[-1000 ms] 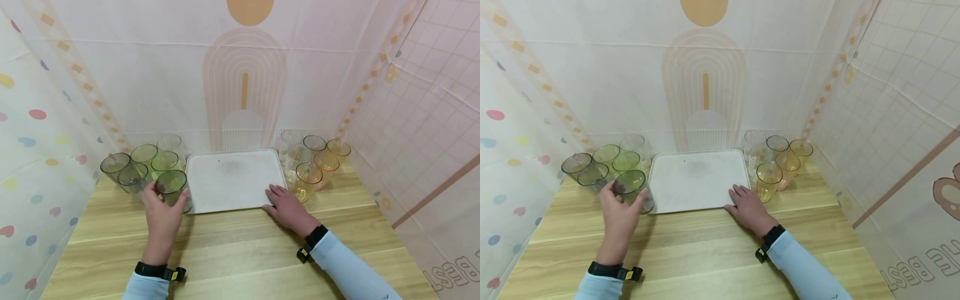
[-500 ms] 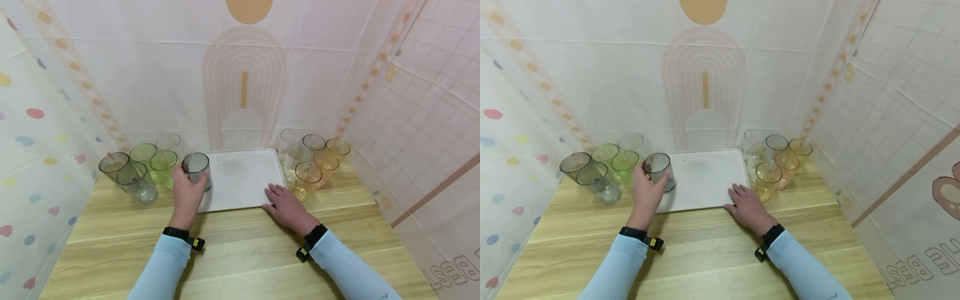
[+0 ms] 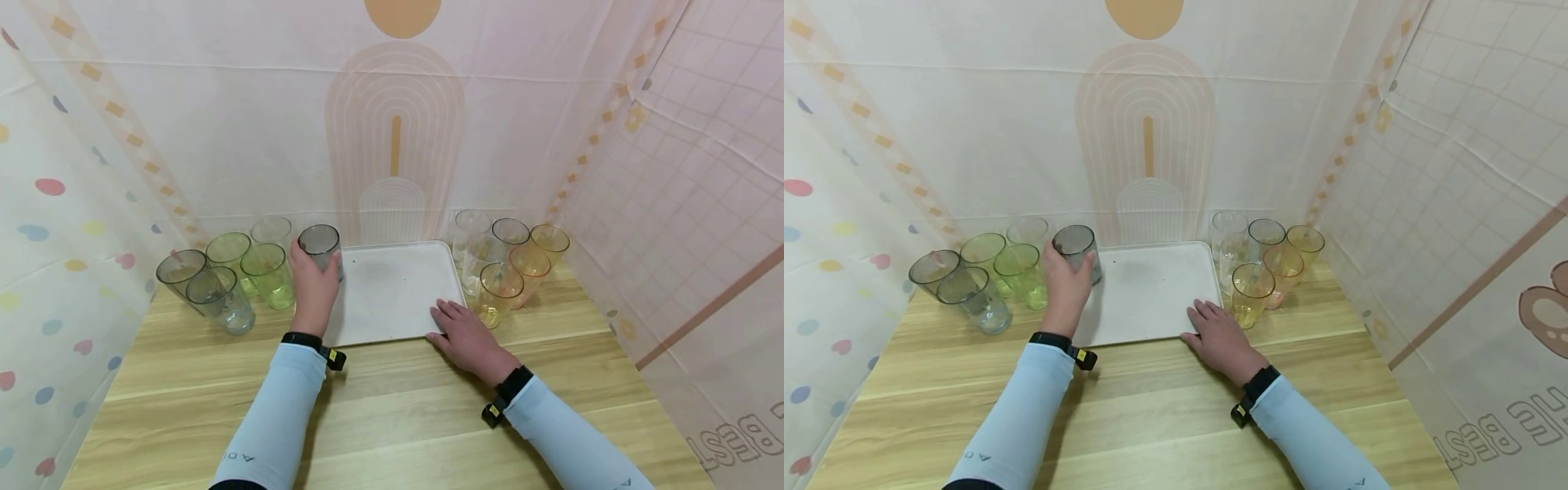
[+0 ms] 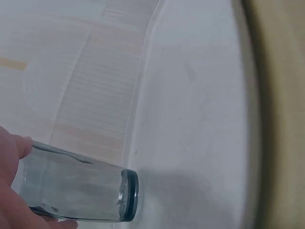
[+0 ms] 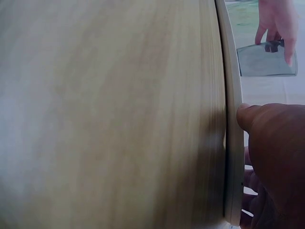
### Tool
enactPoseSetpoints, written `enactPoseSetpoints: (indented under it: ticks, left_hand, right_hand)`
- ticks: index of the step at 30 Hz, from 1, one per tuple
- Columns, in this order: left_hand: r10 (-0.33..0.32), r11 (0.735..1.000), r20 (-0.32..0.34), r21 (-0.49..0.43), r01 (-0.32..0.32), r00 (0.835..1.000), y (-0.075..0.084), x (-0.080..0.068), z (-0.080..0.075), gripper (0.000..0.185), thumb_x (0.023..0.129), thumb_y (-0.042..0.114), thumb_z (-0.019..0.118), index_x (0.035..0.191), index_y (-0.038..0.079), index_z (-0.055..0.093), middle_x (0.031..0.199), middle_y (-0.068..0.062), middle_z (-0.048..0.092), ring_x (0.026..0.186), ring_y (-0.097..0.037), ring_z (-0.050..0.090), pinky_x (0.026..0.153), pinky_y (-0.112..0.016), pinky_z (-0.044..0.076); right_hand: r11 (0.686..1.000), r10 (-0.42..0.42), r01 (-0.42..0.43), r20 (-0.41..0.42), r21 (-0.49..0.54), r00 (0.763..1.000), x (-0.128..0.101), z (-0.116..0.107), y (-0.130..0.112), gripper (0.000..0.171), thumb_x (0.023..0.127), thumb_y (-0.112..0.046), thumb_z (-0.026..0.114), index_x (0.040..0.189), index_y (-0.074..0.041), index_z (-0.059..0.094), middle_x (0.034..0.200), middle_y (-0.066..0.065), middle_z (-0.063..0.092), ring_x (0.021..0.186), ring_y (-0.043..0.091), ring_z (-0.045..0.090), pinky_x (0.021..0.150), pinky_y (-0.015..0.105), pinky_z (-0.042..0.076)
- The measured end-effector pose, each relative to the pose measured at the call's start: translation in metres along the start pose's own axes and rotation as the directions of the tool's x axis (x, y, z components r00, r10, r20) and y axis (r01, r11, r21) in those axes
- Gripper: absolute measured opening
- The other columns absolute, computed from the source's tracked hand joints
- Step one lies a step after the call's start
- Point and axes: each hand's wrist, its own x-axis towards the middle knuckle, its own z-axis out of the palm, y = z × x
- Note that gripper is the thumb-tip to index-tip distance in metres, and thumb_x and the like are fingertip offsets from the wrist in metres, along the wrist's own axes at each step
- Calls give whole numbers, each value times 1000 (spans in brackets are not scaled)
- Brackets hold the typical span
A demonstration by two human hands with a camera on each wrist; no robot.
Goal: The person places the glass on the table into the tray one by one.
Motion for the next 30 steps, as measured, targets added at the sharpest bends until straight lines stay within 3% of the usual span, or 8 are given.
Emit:
enactPoseSetpoints:
  ticks: [7, 15, 30]
  left_hand:
    - [-14, 1000, -6, -18, 14, 1000, 1, 22, 10, 96, 111, 33, 67, 174, 1, 2, 177, -28, 14, 164, -39, 24, 135, -47, 23]
    - [-15, 999, -30, -29, 14, 999, 0, 40, 18, 95, 111, 29, 68, 173, -2, 4, 175, -30, 15, 164, -41, 25, 135, -46, 23]
    - [-37, 999, -43, -15, 36, 998, -5, 48, 20, 92, 112, 28, 66, 174, 2, 3, 177, -28, 14, 161, -45, 29, 134, -50, 26]
  right_hand:
    - [1000, 5, -5, 3, 14, 1000, -1, -2, -1, 65, 116, -44, 58, 165, -2, 50, 174, 20, 42, 161, 42, 37, 131, 60, 31]
    - [1000, 6, -6, -2, 12, 1000, -1, -2, -2, 64, 116, -44, 58, 164, -3, 51, 174, 19, 42, 161, 42, 37, 131, 60, 32]
    - [1000, -11, 11, -18, 6, 1000, -2, -2, -5, 63, 115, -43, 60, 163, -3, 52, 172, 19, 44, 160, 42, 39, 130, 60, 34]
